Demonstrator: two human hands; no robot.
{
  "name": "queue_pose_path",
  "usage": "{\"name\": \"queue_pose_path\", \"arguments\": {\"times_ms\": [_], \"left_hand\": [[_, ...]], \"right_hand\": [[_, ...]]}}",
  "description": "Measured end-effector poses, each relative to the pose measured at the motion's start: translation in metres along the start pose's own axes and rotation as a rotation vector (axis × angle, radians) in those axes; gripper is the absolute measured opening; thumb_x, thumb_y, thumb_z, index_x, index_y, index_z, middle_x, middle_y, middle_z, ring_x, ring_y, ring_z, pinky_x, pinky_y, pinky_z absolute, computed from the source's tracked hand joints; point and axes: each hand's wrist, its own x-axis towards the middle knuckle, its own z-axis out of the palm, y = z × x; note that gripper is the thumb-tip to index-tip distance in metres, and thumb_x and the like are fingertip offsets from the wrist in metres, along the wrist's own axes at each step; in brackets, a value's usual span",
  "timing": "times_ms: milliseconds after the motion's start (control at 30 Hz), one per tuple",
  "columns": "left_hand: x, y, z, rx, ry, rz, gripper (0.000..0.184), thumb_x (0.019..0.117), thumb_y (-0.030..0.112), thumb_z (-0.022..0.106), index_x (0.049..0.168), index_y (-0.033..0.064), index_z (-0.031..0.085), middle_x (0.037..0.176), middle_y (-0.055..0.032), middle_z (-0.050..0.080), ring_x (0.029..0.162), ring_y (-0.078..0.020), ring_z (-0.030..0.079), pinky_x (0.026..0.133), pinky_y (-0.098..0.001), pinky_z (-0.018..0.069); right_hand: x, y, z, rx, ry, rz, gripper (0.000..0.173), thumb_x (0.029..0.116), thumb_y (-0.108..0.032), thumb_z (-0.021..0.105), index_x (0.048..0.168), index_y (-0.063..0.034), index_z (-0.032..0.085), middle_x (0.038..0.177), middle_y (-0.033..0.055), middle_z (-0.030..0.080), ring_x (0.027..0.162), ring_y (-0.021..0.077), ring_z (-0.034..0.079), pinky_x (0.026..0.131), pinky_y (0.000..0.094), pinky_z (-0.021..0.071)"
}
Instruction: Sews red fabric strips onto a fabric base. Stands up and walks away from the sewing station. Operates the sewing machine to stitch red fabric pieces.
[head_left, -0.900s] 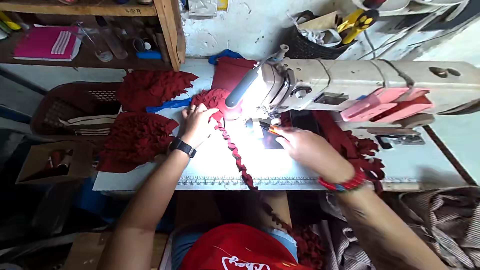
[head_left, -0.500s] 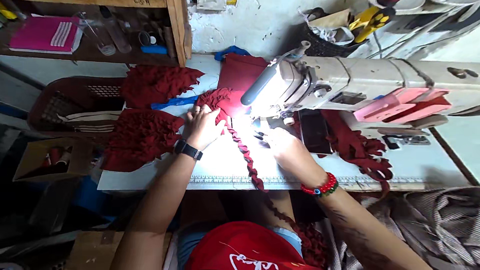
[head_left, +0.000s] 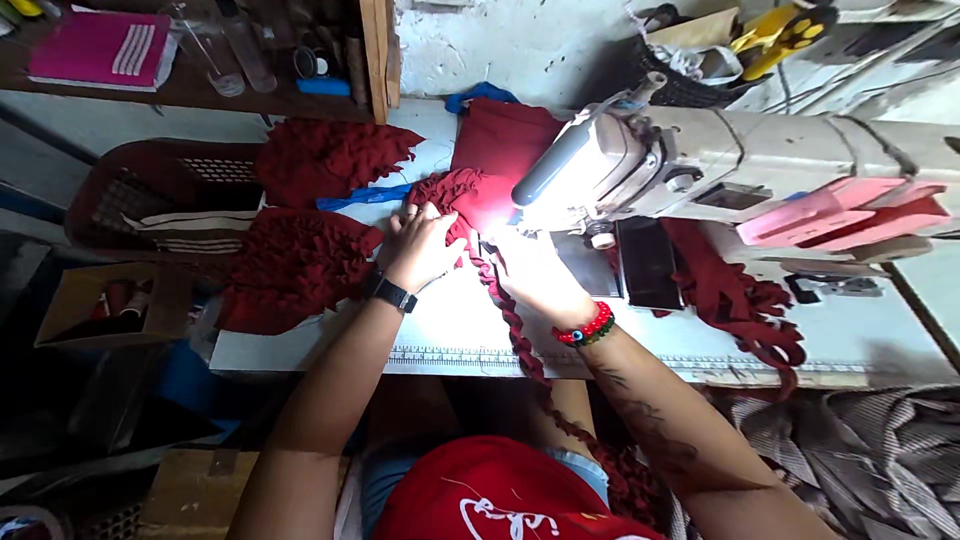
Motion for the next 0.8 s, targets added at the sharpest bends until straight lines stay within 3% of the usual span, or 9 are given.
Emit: {"name": "queue_pose_path", "arguments": {"times_ms": [67,100,167,233,300,400,533,667,800], "left_hand": [[0.001,-0.001,0.0,-0.003,-0.005,0.015,0.05,0.0955,0.055,0.058,0.14,0.0309,0.065,0.124,-0.0052,0.065,0.124,-0.0279,0.053,0.101,-0.0587,0.0365],[0.001,-0.002,-0.002,-0.004,-0.005,0.028,0.05,0.0954,0.055,0.059,0.14,0.0324,0.065,0.124,-0.0047,0.064,0.124,-0.0274,0.054,0.101,-0.0578,0.0368],[-0.002,-0.004,-0.004,-0.052,0.038,0.066,0.047,0.0953,0.052,0.062,0.139,0.0332,0.066,0.124,-0.0049,0.064,0.123,-0.0272,0.054,0.102,-0.0573,0.0365],[-0.011,0.001,-0.01,-0.197,0.181,0.104,0.038,0.0968,0.037,0.066,0.132,0.0224,0.072,0.12,-0.0095,0.067,0.118,-0.0294,0.058,0.102,-0.0578,0.0391],[-0.035,0.013,-0.024,-0.363,0.264,0.105,0.026,0.0999,0.018,0.061,0.121,0.0062,0.071,0.105,-0.0124,0.071,0.095,-0.0247,0.068,0.087,-0.0472,0.0557],[-0.08,0.032,-0.038,-0.712,0.011,-0.046,0.021,0.107,0.013,0.051,0.123,0.001,0.059,0.085,-0.012,0.071,0.06,-0.0148,0.068,0.054,-0.0308,0.0587],[-0.094,0.048,-0.031,-0.933,-0.08,-0.231,0.03,0.1057,0.018,0.058,0.13,0.0004,0.055,0.088,-0.0105,0.07,0.063,-0.0115,0.069,0.06,-0.0275,0.06],[-0.097,0.051,-0.017,-0.766,0.105,-0.155,0.036,0.0875,0.009,0.08,0.114,0.0003,0.058,0.079,-0.0126,0.064,0.063,-0.0178,0.061,0.06,-0.0336,0.0535],[-0.094,0.049,-0.009,-0.644,0.151,-0.129,0.023,0.0893,0.005,0.073,0.109,0.0005,0.063,0.089,-0.014,0.068,0.07,-0.0207,0.067,0.065,-0.0369,0.0575]], "right_hand": [[-0.006,-0.002,-0.005,0.088,-0.012,0.05,0.028,0.1014,-0.011,0.055,0.127,-0.0036,0.064,0.107,0.0186,0.07,0.097,0.0359,0.07,0.087,0.0603,0.0524],[-0.012,-0.003,-0.008,0.149,-0.028,0.088,0.026,0.1039,-0.016,0.053,0.126,-0.0062,0.064,0.1,0.0157,0.07,0.091,0.0324,0.07,0.08,0.0569,0.0557],[-0.03,-0.008,-0.013,0.233,-0.097,0.167,0.034,0.1063,-0.038,0.052,0.12,-0.0084,0.064,0.091,0.0106,0.067,0.084,0.0268,0.068,0.074,0.0517,0.0558],[-0.049,-0.012,-0.011,0.203,-0.147,0.207,0.046,0.1017,-0.048,0.057,0.113,-0.005,0.067,0.09,0.0131,0.068,0.085,0.0305,0.068,0.073,0.0538,0.0546],[-0.064,-0.015,-0.004,0.16,-0.111,0.201,0.033,0.0999,-0.032,0.058,0.112,-0.0031,0.07,0.095,0.0166,0.071,0.087,0.0352,0.071,0.072,0.0569,0.0557],[-0.077,-0.025,-0.005,0.173,-0.013,0.157,0.025,0.0933,-0.019,0.059,0.107,-0.0009,0.07,0.084,0.0154,0.07,0.077,0.0351,0.07,0.064,0.0555,0.0547],[-0.088,-0.043,-0.008,0.28,0.021,0.013,0.026,0.0893,-0.013,0.061,0.112,-0.0016,0.068,0.075,0.0111,0.066,0.065,0.0304,0.066,0.055,0.0504,0.0529],[-0.091,-0.055,-0.01,0.359,-0.1,-0.015,0.025,0.0931,-0.015,0.061,0.114,-0.0039,0.067,0.079,0.0114,0.068,0.07,0.0298,0.068,0.06,0.0505,0.0545],[-0.094,-0.052,-0.009,0.351,-0.142,-0.027,0.022,0.0925,-0.014,0.061,0.111,-0.0032,0.067,0.08,0.0129,0.068,0.073,0.0317,0.069,0.062,0.0516,0.0547]]}}
